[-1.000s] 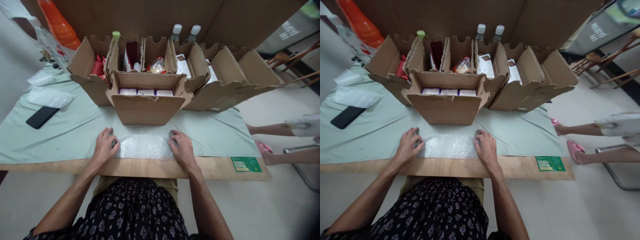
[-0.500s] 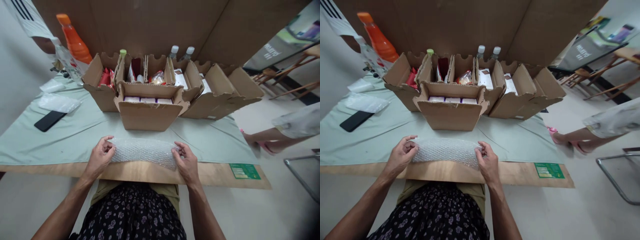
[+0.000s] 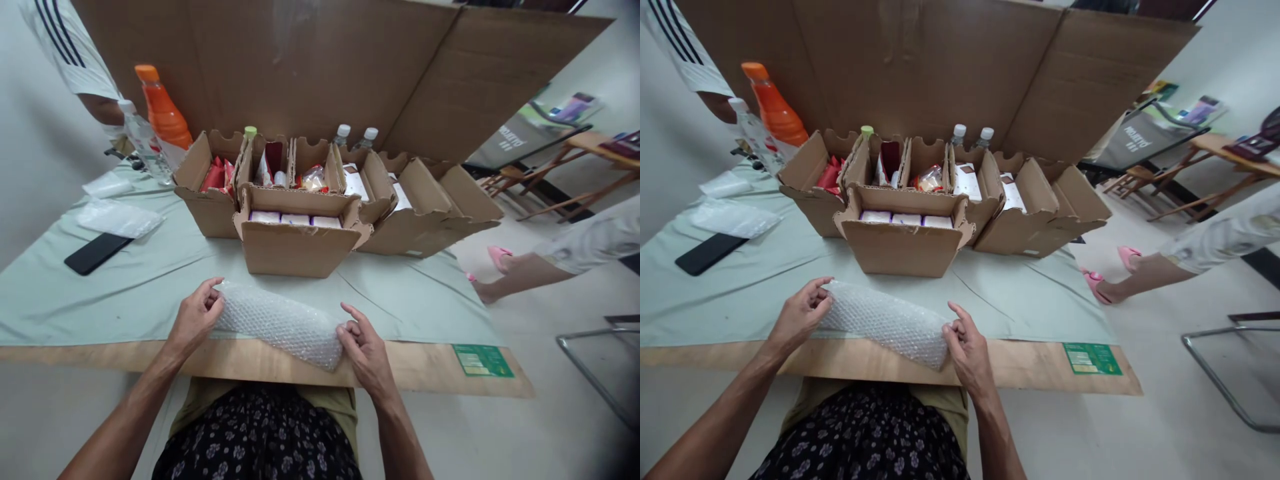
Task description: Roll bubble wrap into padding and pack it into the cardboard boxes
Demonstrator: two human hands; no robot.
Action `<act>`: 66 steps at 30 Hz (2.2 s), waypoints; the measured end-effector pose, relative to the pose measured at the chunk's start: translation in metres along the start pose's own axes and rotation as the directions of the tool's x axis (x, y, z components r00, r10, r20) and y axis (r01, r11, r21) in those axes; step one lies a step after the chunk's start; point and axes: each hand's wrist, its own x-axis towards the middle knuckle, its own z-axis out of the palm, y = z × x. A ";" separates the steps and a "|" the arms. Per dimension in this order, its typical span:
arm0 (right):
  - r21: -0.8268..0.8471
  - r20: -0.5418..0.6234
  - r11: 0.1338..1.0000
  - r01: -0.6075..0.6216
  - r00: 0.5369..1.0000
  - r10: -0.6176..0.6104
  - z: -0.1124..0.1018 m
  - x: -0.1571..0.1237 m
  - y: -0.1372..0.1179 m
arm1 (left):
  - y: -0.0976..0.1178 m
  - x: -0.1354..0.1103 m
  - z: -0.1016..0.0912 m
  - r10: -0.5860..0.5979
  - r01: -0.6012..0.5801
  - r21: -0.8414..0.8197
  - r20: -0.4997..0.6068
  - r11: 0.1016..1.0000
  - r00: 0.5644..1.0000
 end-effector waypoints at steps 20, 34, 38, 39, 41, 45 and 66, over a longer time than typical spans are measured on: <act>-0.568 -0.121 0.770 0.290 0.896 -0.427 0.019 0.035 0.009 | 0.014 -0.020 -0.001 0.414 -0.325 0.460 -0.105 0.826 0.904; -0.827 0.139 0.494 0.266 0.950 -0.279 0.006 0.011 0.037 | -0.002 -0.028 0.049 0.358 -0.636 0.487 0.548 0.598 0.756; -0.816 -0.026 0.546 0.187 0.933 -0.359 -0.002 0.009 0.024 | 0.017 -0.031 0.055 0.437 -0.615 0.481 0.438 0.625 0.786; -0.788 0.005 0.567 0.241 0.923 -0.385 0.011 0.011 0.015 | 0.021 -0.031 0.058 0.474 -0.627 0.473 0.412 0.619 0.778; -0.709 0.148 0.590 0.385 0.900 -0.410 0.047 0.017 -0.004 | 0.025 -0.029 0.066 0.521 -0.652 0.452 0.392 0.609 0.758; -0.600 0.392 0.581 0.550 0.835 -0.385 0.090 0.022 -0.010 | 0.012 -0.023 0.062 0.450 -0.634 0.442 0.456 0.635 0.768; -0.772 -0.142 0.629 0.087 0.942 -0.304 -0.013 0.047 0.049 | 0.007 -0.001 0.088 0.432 -0.394 0.506 0.046 0.768 0.901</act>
